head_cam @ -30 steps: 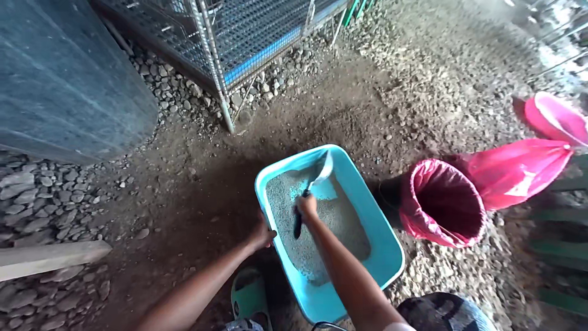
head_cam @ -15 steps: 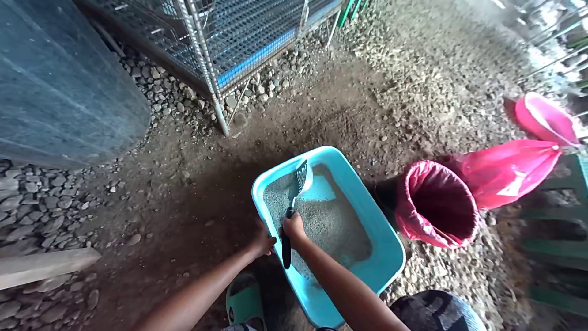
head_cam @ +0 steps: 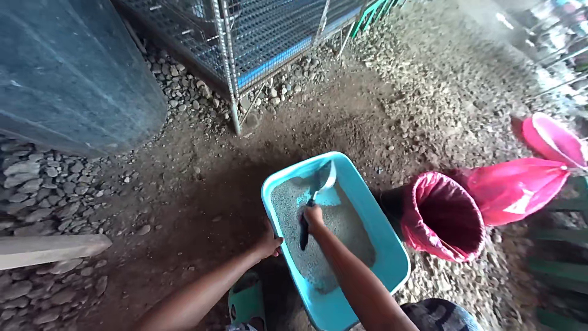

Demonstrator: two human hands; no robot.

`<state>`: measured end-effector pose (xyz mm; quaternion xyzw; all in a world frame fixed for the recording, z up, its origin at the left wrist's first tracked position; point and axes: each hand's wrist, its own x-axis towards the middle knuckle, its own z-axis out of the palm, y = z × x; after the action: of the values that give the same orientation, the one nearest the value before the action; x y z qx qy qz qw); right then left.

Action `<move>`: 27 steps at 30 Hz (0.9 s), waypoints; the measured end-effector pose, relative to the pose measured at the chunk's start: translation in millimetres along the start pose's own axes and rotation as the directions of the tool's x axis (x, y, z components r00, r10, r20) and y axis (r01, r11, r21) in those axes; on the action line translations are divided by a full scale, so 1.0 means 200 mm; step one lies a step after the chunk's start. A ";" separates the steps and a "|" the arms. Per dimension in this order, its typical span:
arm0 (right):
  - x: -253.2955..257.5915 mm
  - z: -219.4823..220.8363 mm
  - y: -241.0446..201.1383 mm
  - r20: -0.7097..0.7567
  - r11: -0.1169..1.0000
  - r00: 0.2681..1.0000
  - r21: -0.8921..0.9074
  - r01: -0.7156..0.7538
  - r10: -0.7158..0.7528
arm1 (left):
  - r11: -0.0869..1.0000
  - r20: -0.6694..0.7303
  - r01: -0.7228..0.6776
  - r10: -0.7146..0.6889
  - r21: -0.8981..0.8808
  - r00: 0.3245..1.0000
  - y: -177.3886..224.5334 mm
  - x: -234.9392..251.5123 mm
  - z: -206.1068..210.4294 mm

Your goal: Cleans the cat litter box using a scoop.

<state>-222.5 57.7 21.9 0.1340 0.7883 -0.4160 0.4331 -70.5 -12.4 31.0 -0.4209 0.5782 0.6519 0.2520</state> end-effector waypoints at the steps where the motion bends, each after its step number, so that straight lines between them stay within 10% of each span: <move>1: 0.04 0.01 -0.05 -0.040 1.000 0.999 -0.002 0.004 -0.004 | 1.000 0.014 -0.025 0.025 -0.002 1.000 -0.04 0.04 -0.01; 7: -0.07 0.08 0.15 0.046 0.929 0.999 -0.369 0.011 0.007 | 1.000 0.097 0.000 0.000 -0.001 0.995 -0.03 0.08 -0.05; 15: -0.32 -0.32 0.25 0.416 0.500 0.890 -0.820 0.278 0.188 | 0.979 0.040 -0.042 0.051 -0.202 0.998 0.04 0.08 -0.19; 22: -0.37 -0.61 -0.08 0.118 0.133 0.993 -0.984 0.118 -0.005 | 0.994 0.015 -0.072 0.073 -0.080 0.997 0.06 0.09 -0.17; 27: -0.20 -0.21 -0.13 -0.002 0.261 1.000 -0.965 -0.007 0.020 | 0.996 -0.079 -0.043 0.049 0.073 0.996 0.13 0.08 -0.14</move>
<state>-238.1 80.5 79.4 -0.1521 0.8754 0.1517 0.4331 -94.0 -47.5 32.1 -0.4242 0.6204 0.6190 0.2281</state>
